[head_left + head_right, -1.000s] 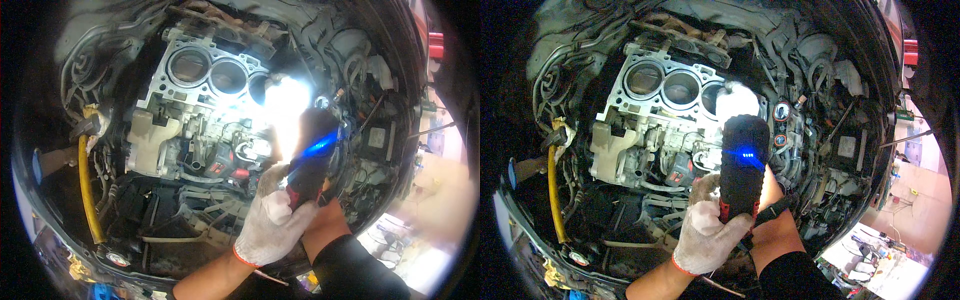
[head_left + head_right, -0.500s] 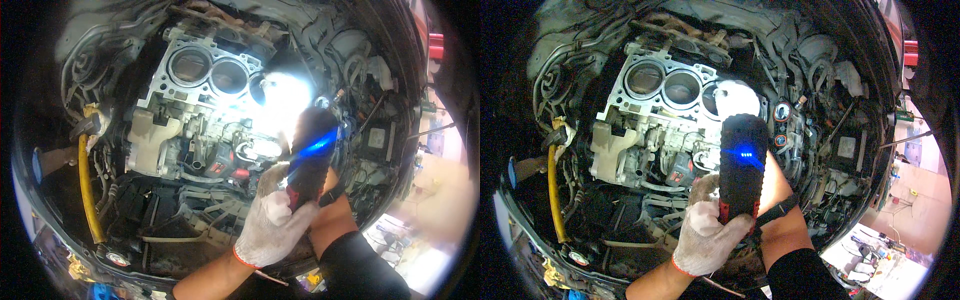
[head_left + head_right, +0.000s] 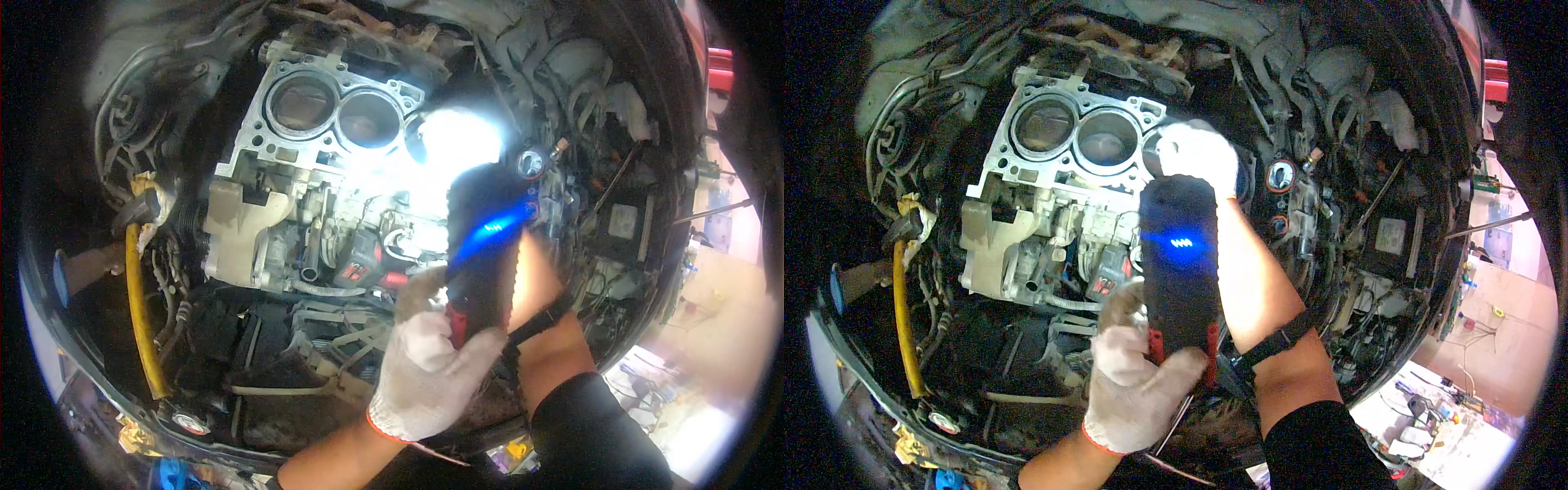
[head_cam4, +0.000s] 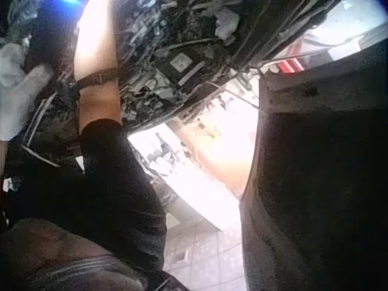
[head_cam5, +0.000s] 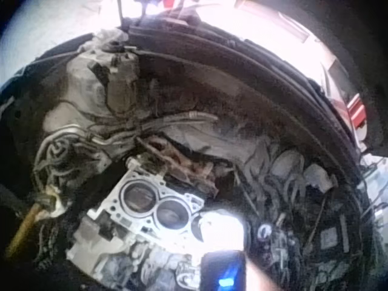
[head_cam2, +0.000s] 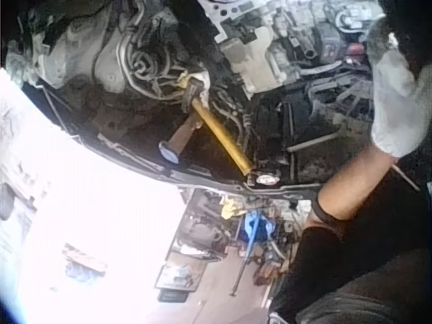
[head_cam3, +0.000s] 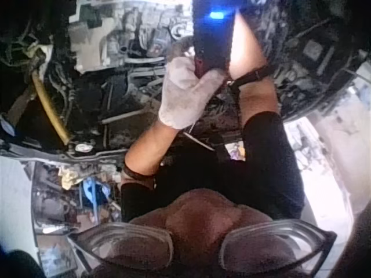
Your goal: Cleaning and inspecting a disassembled engine cylinder head and engine block.
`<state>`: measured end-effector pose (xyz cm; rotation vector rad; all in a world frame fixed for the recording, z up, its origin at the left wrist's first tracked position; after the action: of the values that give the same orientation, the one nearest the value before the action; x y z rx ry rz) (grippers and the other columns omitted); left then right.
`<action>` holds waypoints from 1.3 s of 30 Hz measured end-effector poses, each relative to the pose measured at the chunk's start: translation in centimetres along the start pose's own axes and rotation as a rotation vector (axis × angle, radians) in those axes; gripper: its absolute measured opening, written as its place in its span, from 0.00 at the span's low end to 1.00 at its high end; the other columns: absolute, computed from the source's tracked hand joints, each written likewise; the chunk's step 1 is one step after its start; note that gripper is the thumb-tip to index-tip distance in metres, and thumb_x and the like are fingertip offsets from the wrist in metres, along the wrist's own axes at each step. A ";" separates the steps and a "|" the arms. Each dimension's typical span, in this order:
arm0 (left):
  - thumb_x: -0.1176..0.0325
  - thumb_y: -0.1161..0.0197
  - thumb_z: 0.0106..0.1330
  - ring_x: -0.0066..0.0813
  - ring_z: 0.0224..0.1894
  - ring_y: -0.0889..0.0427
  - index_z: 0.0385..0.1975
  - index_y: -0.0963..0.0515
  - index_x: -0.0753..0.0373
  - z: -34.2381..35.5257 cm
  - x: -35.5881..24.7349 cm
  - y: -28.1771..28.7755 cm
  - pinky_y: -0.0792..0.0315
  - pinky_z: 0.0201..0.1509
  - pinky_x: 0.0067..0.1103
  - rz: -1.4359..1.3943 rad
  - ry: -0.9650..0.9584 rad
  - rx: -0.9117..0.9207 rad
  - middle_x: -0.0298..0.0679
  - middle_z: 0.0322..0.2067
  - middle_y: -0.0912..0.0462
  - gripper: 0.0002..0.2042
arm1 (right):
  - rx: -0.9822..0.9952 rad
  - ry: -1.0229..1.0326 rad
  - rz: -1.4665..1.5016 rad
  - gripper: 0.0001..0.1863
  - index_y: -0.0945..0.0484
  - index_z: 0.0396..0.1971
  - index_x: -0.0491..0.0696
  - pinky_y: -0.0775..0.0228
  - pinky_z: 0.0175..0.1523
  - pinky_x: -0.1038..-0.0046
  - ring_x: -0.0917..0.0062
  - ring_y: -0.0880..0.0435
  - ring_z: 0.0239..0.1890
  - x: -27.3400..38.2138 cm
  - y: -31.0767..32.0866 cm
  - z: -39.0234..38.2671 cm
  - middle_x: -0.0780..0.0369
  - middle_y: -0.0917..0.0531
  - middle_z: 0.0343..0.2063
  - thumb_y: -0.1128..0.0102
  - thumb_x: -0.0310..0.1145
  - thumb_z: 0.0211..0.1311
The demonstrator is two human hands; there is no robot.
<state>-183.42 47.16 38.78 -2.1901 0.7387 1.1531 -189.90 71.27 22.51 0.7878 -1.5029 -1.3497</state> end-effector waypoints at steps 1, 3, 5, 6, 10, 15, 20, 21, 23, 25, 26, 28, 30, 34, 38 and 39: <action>0.70 0.35 0.58 0.40 0.47 0.16 0.41 0.12 0.61 0.2 0.2 0.4 0.26 0.59 0.32 0.145 -0.106 -0.141 0.45 0.39 0.13 0.12 | 0.008 -0.001 0.017 0.13 0.12 0.40 0.53 0.21 0.49 0.60 0.59 0.13 0.41 0.4 -1.0 -0.6 0.56 0.12 0.40 0.42 0.42 0.65; 0.69 0.35 0.58 0.49 0.50 0.20 0.39 0.13 0.58 1.7 1.1 0.7 0.27 0.57 0.38 0.111 -0.067 -0.025 0.50 0.48 0.17 0.10 | -0.013 0.001 0.008 0.13 0.12 0.40 0.53 0.21 0.48 0.60 0.59 0.13 0.41 -1.9 0.0 -1.4 0.56 0.12 0.40 0.42 0.42 0.65; 0.67 0.33 0.56 0.53 0.45 0.26 0.35 0.17 0.50 1.4 2.1 1.2 0.32 0.42 0.40 0.821 -0.712 -0.307 0.50 0.47 0.23 0.07 | -0.006 -0.014 0.098 0.13 0.12 0.40 0.53 0.21 0.48 0.60 0.59 0.13 0.41 -1.0 0.4 -2.8 0.56 0.12 0.39 0.42 0.42 0.65; 0.67 0.34 0.55 0.49 0.42 0.28 0.38 0.18 0.47 1.3 1.3 1.2 0.34 0.40 0.38 0.988 -0.696 -0.357 0.47 0.42 0.26 0.11 | -0.007 -0.025 0.137 0.13 0.12 0.40 0.53 0.21 0.48 0.60 0.59 0.13 0.41 -0.3 1.1 -3.2 0.56 0.12 0.39 0.42 0.42 0.65; 0.73 0.35 0.53 0.42 0.38 0.19 0.45 0.16 0.47 1.8 1.6 1.7 0.26 0.41 0.33 0.945 -0.754 -0.287 0.41 0.36 0.18 0.19 | 0.009 -0.060 0.199 0.13 0.12 0.40 0.53 0.21 0.48 0.60 0.59 0.13 0.41 0.1 2.7 -6.6 0.56 0.12 0.39 0.42 0.42 0.65; 0.73 0.36 0.54 0.39 0.42 0.15 0.51 0.15 0.48 0.0 2.6 1.2 0.22 0.47 0.31 0.855 -0.631 -0.211 0.37 0.41 0.13 0.22 | 0.026 -0.043 0.194 0.13 0.12 0.40 0.54 0.20 0.47 0.60 0.59 0.13 0.41 -0.1 5.1 -8.0 0.57 0.12 0.39 0.42 0.42 0.65; 0.73 0.35 0.55 0.38 0.30 0.19 0.34 0.17 0.58 0.5 2.3 2.3 0.29 0.30 0.31 0.989 -0.776 -0.089 0.43 0.30 0.18 0.07 | 0.023 -0.089 0.348 0.13 0.12 0.40 0.54 0.20 0.47 0.60 0.59 0.13 0.41 1.2 3.3 -10.0 0.57 0.12 0.39 0.42 0.42 0.65; 0.73 0.35 0.55 0.39 0.32 0.19 0.36 0.17 0.57 0.5 2.6 2.1 0.29 0.32 0.31 0.985 -0.793 -0.125 0.42 0.31 0.17 0.09 | 0.027 -0.071 0.318 0.13 0.12 0.40 0.54 0.20 0.47 0.60 0.59 0.13 0.40 0.7 4.5 -9.9 0.57 0.12 0.39 0.42 0.42 0.65; 0.73 0.35 0.55 0.39 0.35 0.19 0.39 0.17 0.55 0.5 2.8 2.4 0.28 0.36 0.31 1.015 -0.805 -0.178 0.41 0.34 0.17 0.12 | 0.030 -0.056 0.323 0.13 0.12 0.40 0.54 0.20 0.47 0.60 0.60 0.13 0.40 0.9 5.2 -9.7 0.57 0.12 0.39 0.42 0.42 0.65; 0.73 0.36 0.54 0.40 0.38 0.18 0.43 0.17 0.53 0.5 3.0 2.7 0.27 0.40 0.31 1.041 -0.803 -0.205 0.40 0.36 0.16 0.15 | 0.043 -0.056 0.341 0.13 0.12 0.40 0.54 0.20 0.47 0.60 0.60 0.13 0.40 0.9 5.2 -9.5 0.57 0.12 0.39 0.42 0.42 0.65; 0.72 0.36 0.54 0.40 0.39 0.18 0.45 0.16 0.52 0.7 3.0 2.7 0.27 0.42 0.31 1.054 -0.802 -0.218 0.39 0.38 0.16 0.16 | 0.042 -0.055 0.352 0.13 0.12 0.40 0.54 0.20 0.47 0.60 0.60 0.13 0.40 0.9 5.4 -9.4 0.57 0.12 0.39 0.42 0.42 0.65; 0.72 0.36 0.54 0.40 0.43 0.18 0.48 0.16 0.50 1.1 2.8 2.4 0.26 0.45 0.32 1.093 -0.795 -0.236 0.38 0.40 0.15 0.19 | 0.047 -0.061 0.376 0.13 0.12 0.40 0.54 0.20 0.46 0.60 0.60 0.13 0.40 0.7 5.8 -8.8 0.57 0.12 0.39 0.42 0.42 0.65; 0.72 0.36 0.54 0.41 0.46 0.18 0.51 0.16 0.48 2.0 2.4 2.3 0.25 0.49 0.32 1.082 -0.842 -0.272 0.36 0.43 0.14 0.22 | 0.043 -0.055 0.415 0.12 0.12 0.40 0.54 0.20 0.46 0.60 0.60 0.13 0.40 0.7 5.5 -7.5 0.57 0.12 0.39 0.42 0.42 0.65; 0.70 0.31 0.51 0.39 0.36 0.20 0.48 0.18 0.59 -0.2 0.5 4.7 0.28 0.39 0.35 1.026 -0.636 -0.069 0.44 0.32 0.19 0.20 | 0.043 -0.114 0.829 0.12 0.12 0.40 0.55 0.20 0.46 0.60 0.60 0.13 0.40 2.5 0.9 -5.5 0.57 0.12 0.38 0.42 0.42 0.65; 0.66 0.38 0.69 0.37 0.21 0.23 0.26 0.20 0.69 1.0 -2.6 1.3 0.31 0.28 0.32 -0.093 0.152 0.011 0.43 0.18 0.21 0.13 | 0.100 -0.230 1.098 0.12 0.12 0.40 0.55 0.20 0.46 0.60 0.60 0.13 0.40 -1.2 0.6 -1.8 0.57 0.12 0.38 0.42 0.42 0.65; 0.66 0.38 0.69 0.30 0.22 0.21 0.25 0.21 0.69 1.4 -2.2 1.2 0.29 0.29 0.29 0.025 0.121 0.031 0.41 0.17 0.20 0.13 | 0.079 -0.207 1.087 0.12 0.12 0.40 0.55 0.20 0.46 0.60 0.60 0.13 0.40 -1.9 0.8 -0.5 0.57 0.12 0.38 0.42 0.42 0.65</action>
<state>-186.02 47.75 39.70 -2.2460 0.8314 1.0218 -188.67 72.92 22.86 -0.1834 -1.7393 -0.5423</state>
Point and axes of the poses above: each hand's wrist, its own z-axis towards the middle knuckle, its own y-axis out of the back of the hand, x = y × z, the point moved 1 cm from there along z, towards the middle knuckle
